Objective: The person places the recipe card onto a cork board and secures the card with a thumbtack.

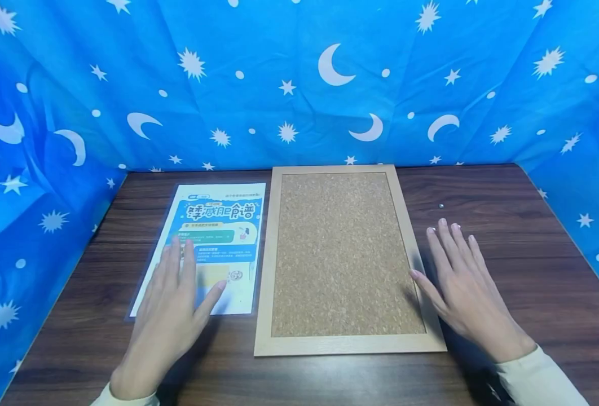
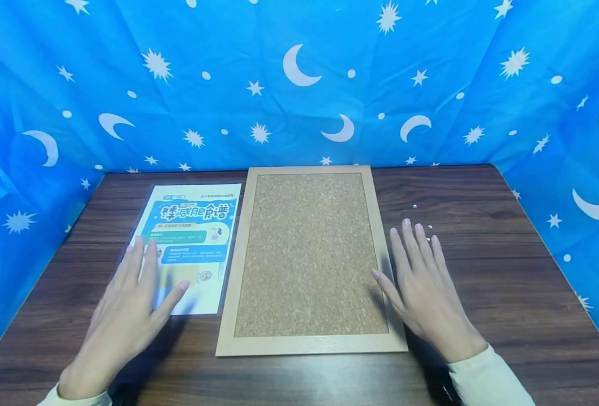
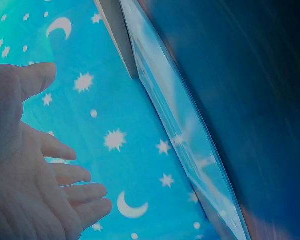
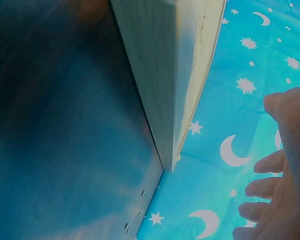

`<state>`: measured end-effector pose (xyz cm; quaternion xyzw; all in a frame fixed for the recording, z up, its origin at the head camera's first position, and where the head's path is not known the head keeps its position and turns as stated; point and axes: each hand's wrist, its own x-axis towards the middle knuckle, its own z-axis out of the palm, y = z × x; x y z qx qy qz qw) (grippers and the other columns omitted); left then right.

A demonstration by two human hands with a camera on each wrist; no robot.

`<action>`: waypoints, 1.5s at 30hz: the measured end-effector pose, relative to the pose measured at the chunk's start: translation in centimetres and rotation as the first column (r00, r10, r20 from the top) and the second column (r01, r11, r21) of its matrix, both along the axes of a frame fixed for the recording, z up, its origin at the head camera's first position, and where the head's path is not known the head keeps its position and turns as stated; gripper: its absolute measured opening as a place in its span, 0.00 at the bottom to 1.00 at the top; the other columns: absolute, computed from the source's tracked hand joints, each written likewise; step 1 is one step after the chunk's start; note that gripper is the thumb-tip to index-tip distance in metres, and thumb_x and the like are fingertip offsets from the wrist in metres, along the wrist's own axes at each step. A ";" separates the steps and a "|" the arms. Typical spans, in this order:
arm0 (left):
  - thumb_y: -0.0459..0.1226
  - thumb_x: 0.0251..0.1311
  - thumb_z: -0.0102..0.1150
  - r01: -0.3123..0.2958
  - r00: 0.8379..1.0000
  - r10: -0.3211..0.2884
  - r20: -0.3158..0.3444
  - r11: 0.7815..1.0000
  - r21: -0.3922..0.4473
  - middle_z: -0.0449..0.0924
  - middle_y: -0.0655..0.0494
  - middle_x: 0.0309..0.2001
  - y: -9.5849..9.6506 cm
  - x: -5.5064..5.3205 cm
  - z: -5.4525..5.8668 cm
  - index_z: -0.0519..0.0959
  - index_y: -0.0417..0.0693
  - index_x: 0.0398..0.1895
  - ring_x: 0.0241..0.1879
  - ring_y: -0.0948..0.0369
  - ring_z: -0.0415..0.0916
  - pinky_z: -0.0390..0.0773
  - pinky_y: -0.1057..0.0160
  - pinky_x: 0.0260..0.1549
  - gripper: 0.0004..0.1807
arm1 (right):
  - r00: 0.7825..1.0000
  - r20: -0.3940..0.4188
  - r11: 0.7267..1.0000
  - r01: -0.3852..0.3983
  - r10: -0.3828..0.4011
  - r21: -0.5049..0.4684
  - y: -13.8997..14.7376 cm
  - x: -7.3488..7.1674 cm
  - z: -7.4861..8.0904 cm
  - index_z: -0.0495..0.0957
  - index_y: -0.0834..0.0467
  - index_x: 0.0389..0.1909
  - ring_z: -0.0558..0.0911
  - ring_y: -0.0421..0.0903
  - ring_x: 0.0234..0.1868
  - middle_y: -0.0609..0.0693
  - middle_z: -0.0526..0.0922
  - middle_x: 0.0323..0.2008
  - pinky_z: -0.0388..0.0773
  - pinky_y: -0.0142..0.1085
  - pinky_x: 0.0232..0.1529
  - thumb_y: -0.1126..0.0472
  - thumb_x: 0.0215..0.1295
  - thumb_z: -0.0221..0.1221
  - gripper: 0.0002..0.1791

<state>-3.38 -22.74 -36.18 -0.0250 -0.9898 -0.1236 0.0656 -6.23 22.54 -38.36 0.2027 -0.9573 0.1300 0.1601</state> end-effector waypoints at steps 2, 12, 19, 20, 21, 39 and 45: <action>0.58 0.73 0.49 -0.021 1.000 0.021 0.018 1.000 0.001 0.26 0.36 0.80 -0.8 0.1 0.1 0.38 0.35 0.81 0.78 0.39 0.26 0.35 0.35 0.73 0.51 | 1.000 0.007 1.000 0.009 -0.009 -0.003 0.2 0.0 0.0 0.53 0.68 0.77 0.47 0.63 0.79 0.69 0.51 0.77 0.38 0.56 0.78 0.43 0.76 0.52 0.43; 0.63 0.70 0.50 -0.155 0.976 0.144 0.163 0.986 0.057 0.25 0.24 0.76 -5.2 -0.1 -0.2 0.33 0.29 0.78 0.75 0.29 0.26 0.40 0.23 0.65 0.59 | 1.000 -0.012 0.999 0.023 -0.023 -0.044 1.4 -0.4 0.1 0.56 0.70 0.76 0.51 0.67 0.77 0.72 0.54 0.76 0.38 0.56 0.78 0.46 0.73 0.58 0.43; 0.68 0.63 0.53 -0.253 0.932 0.230 0.279 0.966 0.049 0.28 0.19 0.74 -8.1 -0.7 -0.8 0.35 0.24 0.76 0.71 0.22 0.31 0.43 0.20 0.62 0.66 | 0.999 0.016 0.997 0.048 -0.047 -0.066 2.3 -0.7 -0.2 0.56 0.72 0.75 0.51 0.69 0.77 0.73 0.54 0.75 0.40 0.57 0.77 0.49 0.71 0.61 0.44; 0.69 0.63 0.53 -0.261 0.924 0.238 0.300 0.964 0.041 0.29 0.18 0.73 -8.4 -0.8 -0.8 0.36 0.23 0.76 0.71 0.22 0.32 0.44 0.20 0.61 0.66 | 0.998 0.026 0.996 0.055 -0.053 -0.068 2.4 -0.8 -0.2 0.56 0.72 0.75 0.51 0.69 0.77 0.73 0.54 0.75 0.40 0.57 0.77 0.49 0.71 0.61 0.44; 0.70 0.62 0.54 -0.270 0.914 0.244 0.324 0.962 0.035 0.30 0.17 0.73 -8.7 -0.9 -0.9 0.36 0.22 0.76 0.70 0.21 0.33 0.44 0.20 0.61 0.67 | 0.998 0.033 0.996 0.060 -0.058 -0.070 2.5 -0.8 -0.2 0.56 0.72 0.75 0.51 0.69 0.77 0.73 0.54 0.75 0.40 0.58 0.77 0.49 0.71 0.61 0.43; 0.71 0.46 0.68 -0.332 0.830 0.299 0.472 0.943 -0.013 0.56 0.15 0.55 -11.1 -1.5 -1.5 0.48 0.17 0.72 0.50 0.28 0.56 0.67 0.23 0.49 0.74 | 0.994 0.079 0.992 0.089 -0.081 -0.094 3.6 -1.3 -1.3 0.57 0.72 0.74 0.54 0.72 0.75 0.75 0.57 0.73 0.44 0.62 0.75 0.50 0.72 0.61 0.42; 0.65 0.48 0.72 -0.387 0.793 0.310 0.524 0.921 0.041 0.58 0.16 0.58 -11.2 -1.8 -1.3 0.47 0.17 0.71 0.51 0.28 0.63 0.69 0.24 0.51 0.71 | 0.995 0.071 0.992 0.081 -0.074 -0.099 3.8 -1.4 -1.6 0.58 0.73 0.74 0.55 0.72 0.74 0.75 0.58 0.73 0.45 0.62 0.75 0.50 0.72 0.61 0.42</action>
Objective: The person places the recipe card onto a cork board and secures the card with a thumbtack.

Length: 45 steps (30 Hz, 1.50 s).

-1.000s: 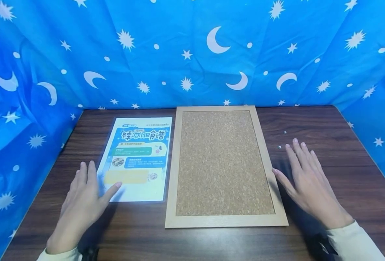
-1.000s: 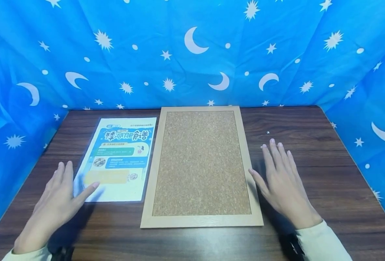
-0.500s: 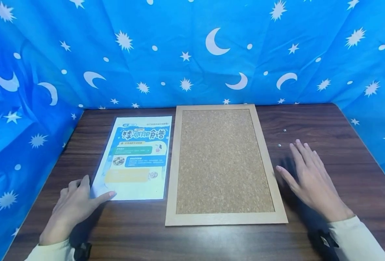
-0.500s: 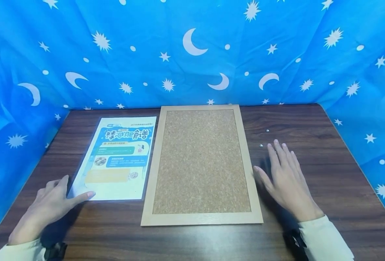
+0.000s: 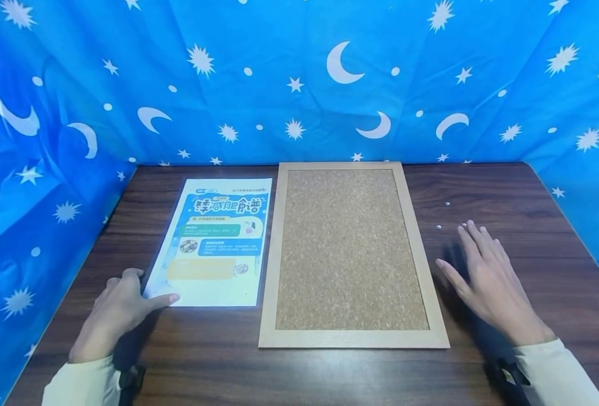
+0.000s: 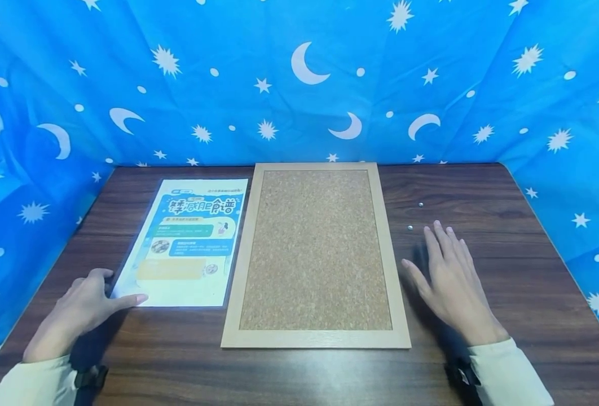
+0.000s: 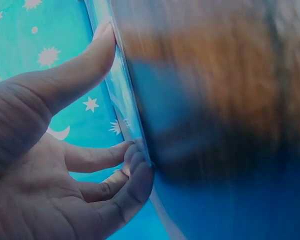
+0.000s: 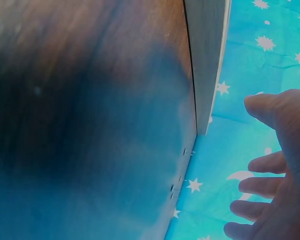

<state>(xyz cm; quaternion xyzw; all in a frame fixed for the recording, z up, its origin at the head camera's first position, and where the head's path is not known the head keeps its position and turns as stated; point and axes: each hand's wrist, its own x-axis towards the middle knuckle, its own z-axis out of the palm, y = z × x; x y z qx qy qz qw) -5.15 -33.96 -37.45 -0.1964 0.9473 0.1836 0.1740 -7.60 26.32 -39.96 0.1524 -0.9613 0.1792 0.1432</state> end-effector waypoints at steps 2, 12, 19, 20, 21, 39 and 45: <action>0.64 0.49 0.73 -0.019 1.000 0.019 0.008 1.000 0.015 0.58 0.16 0.59 -0.1 -0.1 -0.1 0.48 0.17 0.71 0.52 0.28 0.63 0.70 0.25 0.51 0.69 | 1.000 0.001 1.000 0.001 -0.001 0.000 0.0 0.0 0.0 0.58 0.73 0.74 0.55 0.72 0.74 0.75 0.58 0.72 0.46 0.63 0.75 0.50 0.72 0.61 0.42; 0.57 0.61 0.67 -0.088 0.996 0.086 0.031 0.994 0.062 0.64 0.20 0.58 -0.6 0.1 -0.3 0.56 0.22 0.69 0.51 0.31 0.68 0.73 0.27 0.50 0.53 | 1.000 0.014 1.000 0.003 -0.003 -0.003 0.0 0.0 -0.1 0.58 0.73 0.74 0.54 0.72 0.75 0.75 0.57 0.73 0.45 0.62 0.75 0.50 0.72 0.61 0.42; 0.44 0.78 0.48 -0.048 0.991 0.074 -0.108 0.971 0.233 0.67 0.22 0.59 -1.1 1.2 0.0 0.53 0.20 0.72 0.46 0.42 0.80 0.79 0.38 0.49 0.37 | 1.000 0.011 1.000 0.007 -0.008 0.009 0.1 -0.3 0.3 0.58 0.74 0.73 0.56 0.74 0.73 0.76 0.59 0.72 0.47 0.65 0.73 0.52 0.70 0.62 0.42; 0.42 0.79 0.46 -0.040 0.987 0.083 -0.138 0.958 0.285 0.68 0.22 0.58 -1.2 1.4 0.0 0.52 0.20 0.73 0.43 0.44 0.83 0.82 0.41 0.47 0.36 | 1.000 0.013 1.000 0.010 -0.010 0.010 0.1 -0.4 0.3 0.58 0.74 0.73 0.56 0.74 0.73 0.76 0.58 0.72 0.47 0.65 0.73 0.52 0.70 0.63 0.42; 0.41 0.79 0.45 -0.035 0.981 0.096 -0.166 0.942 0.335 0.69 0.21 0.57 -1.2 1.6 0.0 0.51 0.19 0.73 0.38 0.48 0.86 0.84 0.45 0.44 0.35 | 1.000 0.015 1.000 0.013 -0.014 0.011 0.2 -0.4 0.4 0.58 0.74 0.73 0.56 0.74 0.73 0.76 0.58 0.72 0.47 0.65 0.73 0.52 0.70 0.63 0.42; 0.42 0.75 0.53 -0.099 0.883 0.340 -0.325 0.810 0.578 0.81 0.76 0.34 -1.0 2.1 1.6 0.56 0.32 0.75 0.29 0.51 0.88 0.87 0.63 0.34 0.34 | 0.990 0.117 0.995 0.089 -0.085 -0.036 1.1 -2.1 0.9 0.59 0.76 0.71 0.63 0.78 0.65 0.78 0.61 0.69 0.59 0.72 0.63 0.58 0.67 0.66 0.41; 0.38 0.73 0.57 -0.043 0.855 0.388 -0.345 0.715 0.698 0.83 0.73 0.35 0.8 1.6 2.7 0.64 0.41 0.69 0.27 0.54 0.88 0.86 0.63 0.30 0.26 | 0.975 0.172 0.988 0.147 -0.138 -0.045 1.3 -2.9 1.1 0.63 0.76 0.68 0.65 0.77 0.62 0.78 0.66 0.63 0.60 0.74 0.59 0.61 0.67 0.66 0.37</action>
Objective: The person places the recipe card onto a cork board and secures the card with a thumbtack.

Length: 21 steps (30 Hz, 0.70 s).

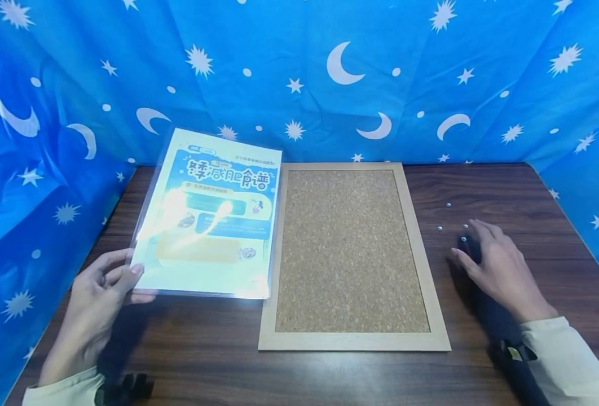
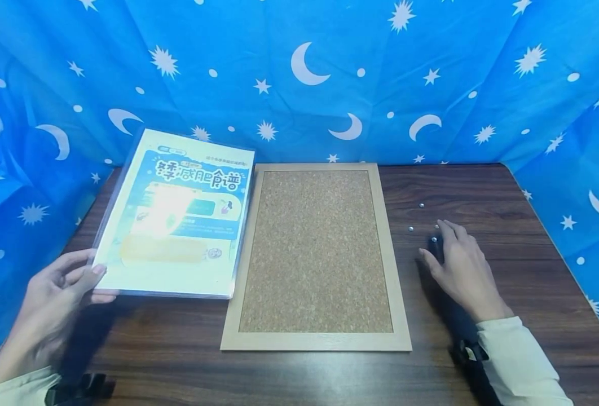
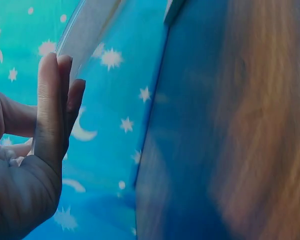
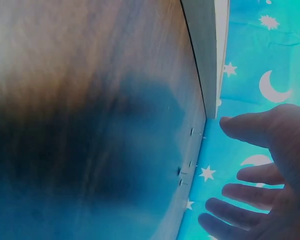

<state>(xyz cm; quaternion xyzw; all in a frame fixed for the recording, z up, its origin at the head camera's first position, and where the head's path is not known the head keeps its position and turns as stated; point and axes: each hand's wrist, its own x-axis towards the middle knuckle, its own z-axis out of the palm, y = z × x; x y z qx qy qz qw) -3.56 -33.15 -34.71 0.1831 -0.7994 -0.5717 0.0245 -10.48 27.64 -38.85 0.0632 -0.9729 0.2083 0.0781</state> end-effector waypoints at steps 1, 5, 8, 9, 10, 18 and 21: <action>0.38 0.73 0.57 0.011 1.000 -0.011 -0.009 1.000 -0.001 0.83 0.73 0.35 0.4 -0.1 0.2 0.64 0.42 0.69 0.27 0.54 0.88 0.86 0.63 0.30 0.25 | 1.000 0.009 1.000 0.008 -0.008 0.000 0.0 -0.1 0.0 0.63 0.77 0.67 0.66 0.77 0.62 0.78 0.66 0.62 0.60 0.73 0.59 0.61 0.66 0.66 0.36; 0.35 0.74 0.55 0.056 0.997 -0.057 -0.046 0.998 -0.019 0.84 0.70 0.37 2.4 -0.4 0.6 0.65 0.41 0.67 0.27 0.54 0.88 0.87 0.60 0.30 0.23 | 0.999 0.023 0.999 0.032 -0.032 0.002 0.2 -0.7 0.0 0.65 0.78 0.65 0.69 0.76 0.59 0.79 0.69 0.58 0.63 0.73 0.57 0.62 0.66 0.66 0.35; 0.34 0.74 0.55 0.091 0.994 -0.092 -0.061 0.996 -0.022 0.85 0.67 0.38 3.9 -0.7 0.7 0.66 0.41 0.66 0.28 0.54 0.88 0.87 0.58 0.30 0.21 | 0.998 0.036 0.999 0.050 -0.050 -0.001 0.4 -1.1 -0.1 0.67 0.78 0.63 0.70 0.76 0.57 0.79 0.70 0.56 0.63 0.73 0.57 0.62 0.66 0.65 0.32; 0.34 0.74 0.55 0.104 0.992 -0.105 -0.064 0.994 -0.020 0.85 0.65 0.39 4.4 -0.8 0.7 0.66 0.41 0.65 0.28 0.54 0.88 0.87 0.57 0.31 0.20 | 0.997 0.044 0.998 0.057 -0.057 0.000 0.5 -1.2 -0.1 0.68 0.78 0.62 0.70 0.76 0.57 0.79 0.71 0.56 0.63 0.73 0.57 0.62 0.66 0.65 0.31; 0.33 0.74 0.55 0.114 0.991 -0.115 -0.066 0.993 -0.010 0.85 0.64 0.40 4.9 -0.9 0.7 0.67 0.41 0.64 0.29 0.54 0.88 0.87 0.57 0.31 0.19 | 0.997 0.049 0.998 0.062 -0.062 -0.002 0.6 -1.3 -0.2 0.69 0.78 0.62 0.70 0.76 0.57 0.78 0.71 0.55 0.62 0.73 0.57 0.62 0.67 0.65 0.30; 0.30 0.74 0.53 0.213 0.976 -0.209 -0.058 0.974 0.074 0.84 0.44 0.48 8.0 -1.5 0.2 0.66 0.38 0.61 0.33 0.54 0.88 0.87 0.53 0.33 0.16 | 0.994 0.063 0.996 0.083 -0.084 0.021 1.3 -2.1 -0.5 0.74 0.77 0.53 0.76 0.74 0.46 0.76 0.76 0.44 0.69 0.71 0.45 0.58 0.65 0.67 0.28; 0.30 0.74 0.51 0.234 0.972 -0.230 -0.044 0.967 0.101 0.80 0.34 0.52 9.1 -1.6 -0.1 0.64 0.36 0.62 0.34 0.53 0.88 0.87 0.53 0.35 0.17 | 0.993 0.071 0.996 0.089 -0.090 0.027 1.4 -2.3 -0.6 0.75 0.77 0.49 0.78 0.72 0.42 0.74 0.78 0.40 0.70 0.69 0.42 0.57 0.64 0.68 0.26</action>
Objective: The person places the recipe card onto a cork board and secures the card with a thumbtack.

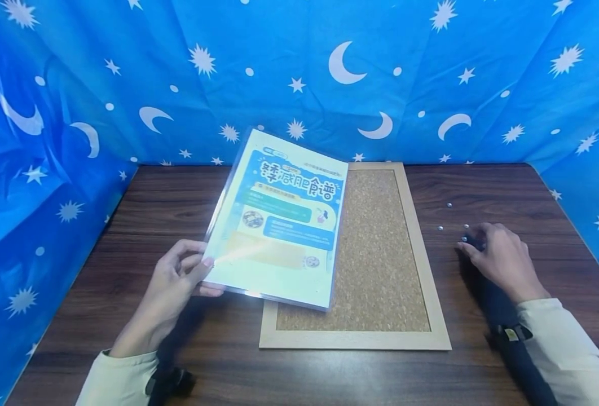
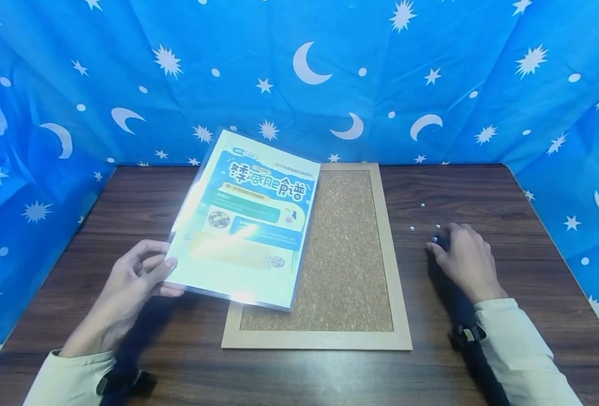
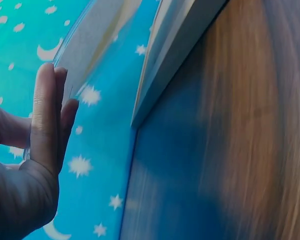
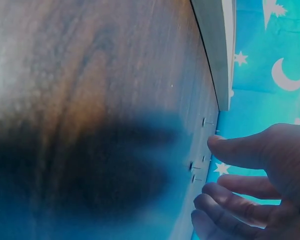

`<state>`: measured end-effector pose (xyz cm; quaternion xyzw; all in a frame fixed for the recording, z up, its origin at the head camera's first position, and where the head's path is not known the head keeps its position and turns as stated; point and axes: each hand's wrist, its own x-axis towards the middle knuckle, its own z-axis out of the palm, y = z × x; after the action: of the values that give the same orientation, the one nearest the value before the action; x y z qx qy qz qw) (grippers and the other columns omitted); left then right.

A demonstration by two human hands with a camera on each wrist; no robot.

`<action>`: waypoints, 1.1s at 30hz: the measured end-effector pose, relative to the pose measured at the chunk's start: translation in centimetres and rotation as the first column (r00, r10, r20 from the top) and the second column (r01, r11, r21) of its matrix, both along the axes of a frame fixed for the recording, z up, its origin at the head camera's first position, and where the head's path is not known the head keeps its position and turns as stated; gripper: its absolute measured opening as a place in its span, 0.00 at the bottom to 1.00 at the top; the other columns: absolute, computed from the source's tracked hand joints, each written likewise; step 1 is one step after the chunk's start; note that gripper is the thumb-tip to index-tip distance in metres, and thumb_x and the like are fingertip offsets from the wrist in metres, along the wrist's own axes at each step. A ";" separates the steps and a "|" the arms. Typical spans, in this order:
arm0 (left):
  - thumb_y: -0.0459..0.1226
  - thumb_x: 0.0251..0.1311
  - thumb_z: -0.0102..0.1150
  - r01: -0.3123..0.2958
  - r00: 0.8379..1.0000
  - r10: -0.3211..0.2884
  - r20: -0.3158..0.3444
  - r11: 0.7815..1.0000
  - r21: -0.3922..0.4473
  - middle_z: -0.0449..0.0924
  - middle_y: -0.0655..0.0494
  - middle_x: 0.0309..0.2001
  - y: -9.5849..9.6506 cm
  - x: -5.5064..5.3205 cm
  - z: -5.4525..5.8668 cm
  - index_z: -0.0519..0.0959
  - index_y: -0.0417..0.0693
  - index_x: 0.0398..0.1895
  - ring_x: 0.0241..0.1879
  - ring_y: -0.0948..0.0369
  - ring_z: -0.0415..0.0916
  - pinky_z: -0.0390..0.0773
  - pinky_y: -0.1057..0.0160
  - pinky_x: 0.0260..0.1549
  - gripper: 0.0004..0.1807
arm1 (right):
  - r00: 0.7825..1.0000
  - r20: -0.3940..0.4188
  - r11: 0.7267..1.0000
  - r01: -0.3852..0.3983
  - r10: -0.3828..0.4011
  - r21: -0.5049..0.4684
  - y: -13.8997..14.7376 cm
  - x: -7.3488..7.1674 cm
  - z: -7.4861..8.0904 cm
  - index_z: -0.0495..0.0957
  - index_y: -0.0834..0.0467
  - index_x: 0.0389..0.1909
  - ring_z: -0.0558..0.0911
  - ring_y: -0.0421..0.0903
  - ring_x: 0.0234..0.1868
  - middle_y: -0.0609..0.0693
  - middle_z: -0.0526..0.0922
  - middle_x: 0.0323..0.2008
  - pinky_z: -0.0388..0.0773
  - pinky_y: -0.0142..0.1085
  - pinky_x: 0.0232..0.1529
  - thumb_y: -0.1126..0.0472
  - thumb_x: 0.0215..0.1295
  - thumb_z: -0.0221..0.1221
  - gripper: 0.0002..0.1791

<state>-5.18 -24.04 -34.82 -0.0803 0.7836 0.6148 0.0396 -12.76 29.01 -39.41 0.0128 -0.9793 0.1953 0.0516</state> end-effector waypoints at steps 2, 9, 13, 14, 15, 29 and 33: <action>0.29 0.74 0.50 0.011 1.000 -0.011 0.016 1.000 0.018 0.79 0.32 0.53 0.7 -0.1 -0.2 0.64 0.35 0.62 0.34 0.53 0.88 0.87 0.53 0.35 0.17 | 1.000 0.008 1.000 0.005 -0.005 0.002 0.1 -0.1 0.0 0.76 0.77 0.47 0.78 0.71 0.41 0.73 0.79 0.39 0.70 0.68 0.41 0.57 0.64 0.68 0.26; 0.26 0.73 0.49 0.030 0.998 -0.034 0.047 0.996 0.087 0.78 0.30 0.50 3.1 -0.4 -1.0 0.63 0.33 0.58 0.33 0.49 0.87 0.87 0.51 0.35 0.15 | 1.000 0.025 1.000 0.015 -0.015 -0.011 0.1 -0.4 -0.2 0.79 0.75 0.46 0.80 0.72 0.43 0.72 0.83 0.40 0.71 0.68 0.41 0.57 0.65 0.67 0.23; 0.26 0.72 0.48 0.025 0.997 -0.033 0.064 0.992 0.124 0.77 0.32 0.49 4.3 -0.4 -1.3 0.62 0.33 0.57 0.32 0.48 0.87 0.87 0.51 0.35 0.14 | 0.999 0.043 1.000 0.025 -0.024 -0.018 0.1 -0.6 -0.2 0.79 0.76 0.48 0.79 0.73 0.45 0.73 0.83 0.43 0.70 0.69 0.44 0.57 0.66 0.66 0.24; 0.26 0.72 0.48 0.024 0.997 -0.034 0.070 0.991 0.133 0.77 0.32 0.49 4.6 -0.4 -1.4 0.62 0.33 0.57 0.32 0.48 0.87 0.87 0.51 0.35 0.14 | 0.998 0.048 0.999 0.029 -0.028 -0.019 0.1 -0.6 -0.2 0.79 0.75 0.48 0.79 0.73 0.46 0.74 0.82 0.44 0.70 0.69 0.44 0.56 0.66 0.66 0.24; 0.26 0.73 0.48 0.026 0.997 -0.037 0.075 0.990 0.141 0.77 0.33 0.49 4.9 -0.4 -1.4 0.62 0.34 0.57 0.32 0.48 0.87 0.87 0.51 0.35 0.14 | 0.998 0.055 0.999 0.032 -0.031 -0.019 0.1 -0.7 -0.2 0.79 0.75 0.48 0.79 0.73 0.46 0.74 0.82 0.44 0.71 0.68 0.44 0.56 0.66 0.66 0.24; 0.23 0.70 0.48 0.055 0.991 -0.086 0.105 0.961 0.270 0.74 0.36 0.44 8.1 0.0 -2.7 0.60 0.36 0.50 0.28 0.44 0.86 0.87 0.51 0.36 0.11 | 0.988 0.135 0.997 0.078 -0.075 -0.020 0.1 -1.3 0.0 0.81 0.71 0.42 0.80 0.68 0.38 0.70 0.83 0.39 0.73 0.61 0.35 0.56 0.68 0.65 0.19; 0.23 0.69 0.49 0.061 0.988 -0.099 0.115 0.954 0.293 0.74 0.36 0.44 8.7 0.2 -2.9 0.60 0.36 0.47 0.32 0.45 0.86 0.87 0.50 0.37 0.11 | 0.985 0.149 0.996 0.090 -0.085 -0.026 0.1 -1.4 0.0 0.82 0.69 0.39 0.79 0.64 0.35 0.67 0.83 0.36 0.72 0.58 0.32 0.56 0.68 0.64 0.16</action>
<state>-4.94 -15.33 -37.69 -0.0812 0.6840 0.7139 0.1264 -14.16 29.15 -39.43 -0.0457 -0.9767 0.2092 -0.0123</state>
